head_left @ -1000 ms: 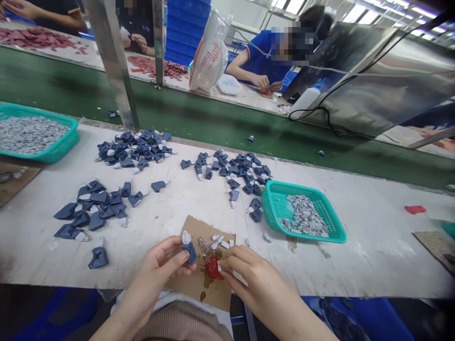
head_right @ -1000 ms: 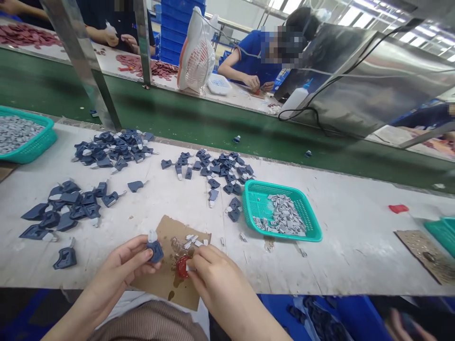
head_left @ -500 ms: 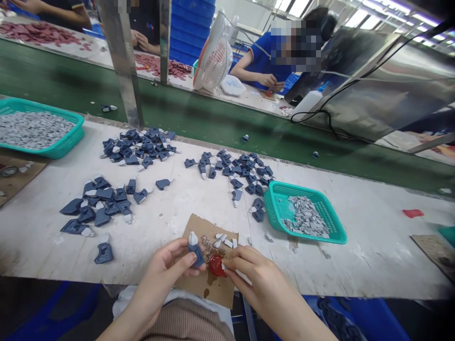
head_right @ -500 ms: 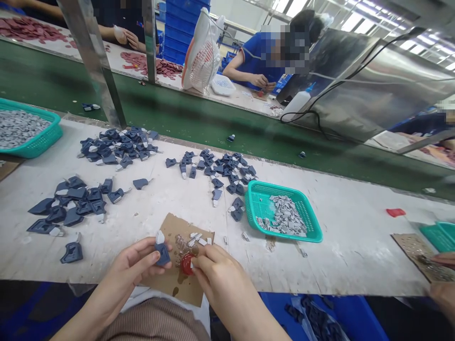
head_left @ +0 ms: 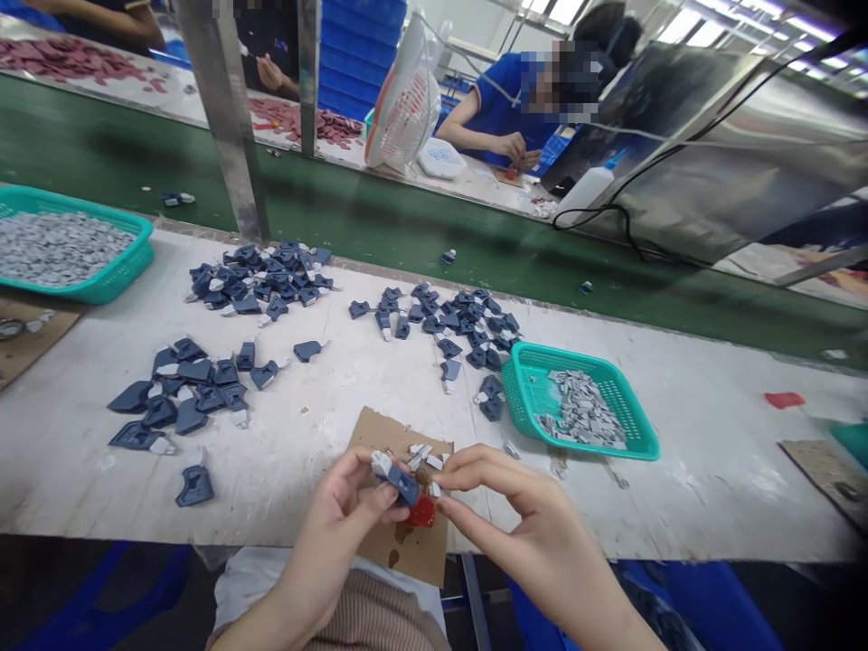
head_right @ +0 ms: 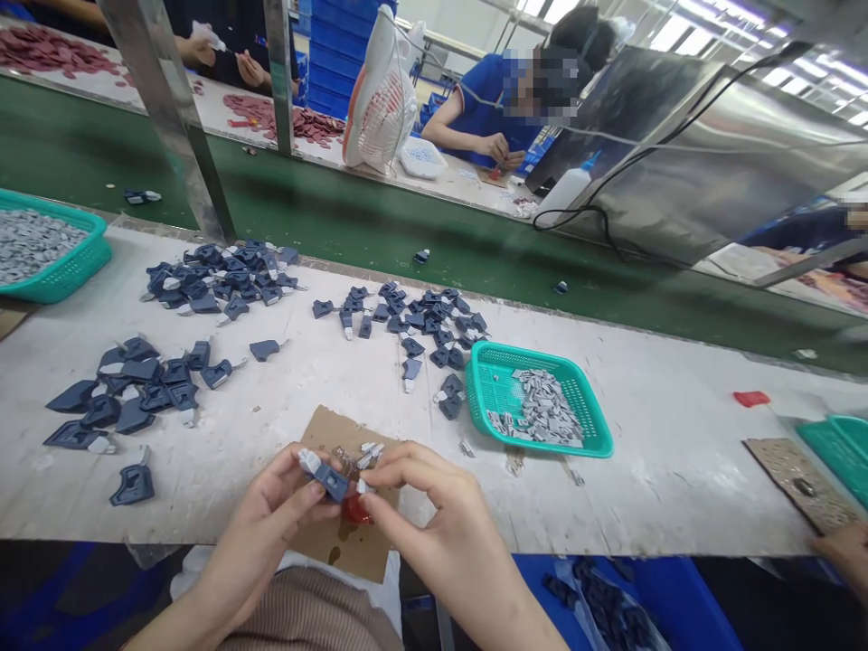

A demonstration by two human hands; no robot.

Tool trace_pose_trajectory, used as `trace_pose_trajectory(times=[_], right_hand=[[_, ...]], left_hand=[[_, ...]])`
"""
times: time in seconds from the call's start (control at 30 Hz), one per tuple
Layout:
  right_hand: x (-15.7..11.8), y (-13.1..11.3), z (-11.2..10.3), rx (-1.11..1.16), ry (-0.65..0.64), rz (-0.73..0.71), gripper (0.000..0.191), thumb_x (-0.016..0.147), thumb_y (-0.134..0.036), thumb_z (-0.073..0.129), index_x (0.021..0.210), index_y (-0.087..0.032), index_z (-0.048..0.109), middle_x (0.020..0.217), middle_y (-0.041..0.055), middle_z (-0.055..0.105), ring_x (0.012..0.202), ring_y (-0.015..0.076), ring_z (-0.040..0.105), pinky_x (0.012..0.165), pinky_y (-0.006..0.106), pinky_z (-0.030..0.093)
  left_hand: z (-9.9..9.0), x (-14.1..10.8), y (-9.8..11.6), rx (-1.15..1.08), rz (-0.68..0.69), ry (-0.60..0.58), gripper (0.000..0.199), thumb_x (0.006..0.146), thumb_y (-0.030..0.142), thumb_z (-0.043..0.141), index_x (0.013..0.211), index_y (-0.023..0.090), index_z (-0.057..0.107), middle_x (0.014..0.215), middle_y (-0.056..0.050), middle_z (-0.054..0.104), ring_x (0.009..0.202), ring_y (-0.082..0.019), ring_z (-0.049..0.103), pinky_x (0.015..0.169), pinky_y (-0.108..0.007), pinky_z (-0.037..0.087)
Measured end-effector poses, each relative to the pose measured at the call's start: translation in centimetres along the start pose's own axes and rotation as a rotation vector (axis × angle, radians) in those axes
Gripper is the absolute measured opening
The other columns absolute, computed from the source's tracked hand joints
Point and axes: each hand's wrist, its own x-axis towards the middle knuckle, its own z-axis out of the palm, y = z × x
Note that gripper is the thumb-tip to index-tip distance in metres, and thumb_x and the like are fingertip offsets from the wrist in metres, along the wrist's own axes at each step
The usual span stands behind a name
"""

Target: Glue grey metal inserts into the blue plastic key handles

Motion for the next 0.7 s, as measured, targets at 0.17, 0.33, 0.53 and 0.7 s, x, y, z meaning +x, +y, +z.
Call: trace_pose_trajectory(times=[0.17,0.33,0.53,0.7], right_hand=[[0.48,-1.23,0.11,0.038,-0.003,-0.026,0.01,0.085,-0.018,0.065,0.084,-0.024,0.073,0.089,0.0036,0.073,0.084,0.0183,0.069,0.075,0.028,0.056],[0.52,-1.31,0.46,0.003,-0.002,-0.05,0.009,0.084,-0.018,0.066,0.083,-0.025,0.072,0.09,0.0041,0.073,0.086,0.0194,0.069,0.076,0.03,0.057],[0.76,-1.28,0.72,-0.013,-0.011,-0.063,0.013,0.085,-0.014,0.066,0.086,-0.025,0.073,0.092,0.0032,0.072,0.085,0.0167,0.069,0.075,0.026,0.056],[0.58,-1.06,0.88,-0.032,-0.015,-0.059,0.014,0.086,-0.015,0.065,0.089,-0.026,0.074,0.094,0.0033,0.071,0.086,0.0166,0.069,0.075,0.025,0.057]], left_hand=[[1.1,-0.05,-0.44,-0.03,0.048,-0.012,0.019,0.076,0.03,0.08,0.088,0.019,0.07,0.101,-0.006,0.072,0.084,-0.017,0.07,0.074,-0.025,0.057],[1.2,-0.19,-0.68,-0.053,0.059,0.011,0.022,0.074,0.032,0.081,0.088,0.019,0.07,0.102,-0.007,0.073,0.082,-0.019,0.071,0.073,-0.028,0.056],[0.94,-0.14,-0.94,-0.065,0.071,0.029,0.021,0.074,0.031,0.081,0.089,0.02,0.07,0.1,-0.005,0.073,0.083,-0.018,0.07,0.072,-0.026,0.054],[1.02,-0.13,-0.84,-0.067,0.065,0.034,0.021,0.075,0.03,0.08,0.09,0.02,0.07,0.101,-0.005,0.073,0.075,-0.015,0.068,0.068,-0.024,0.053]])
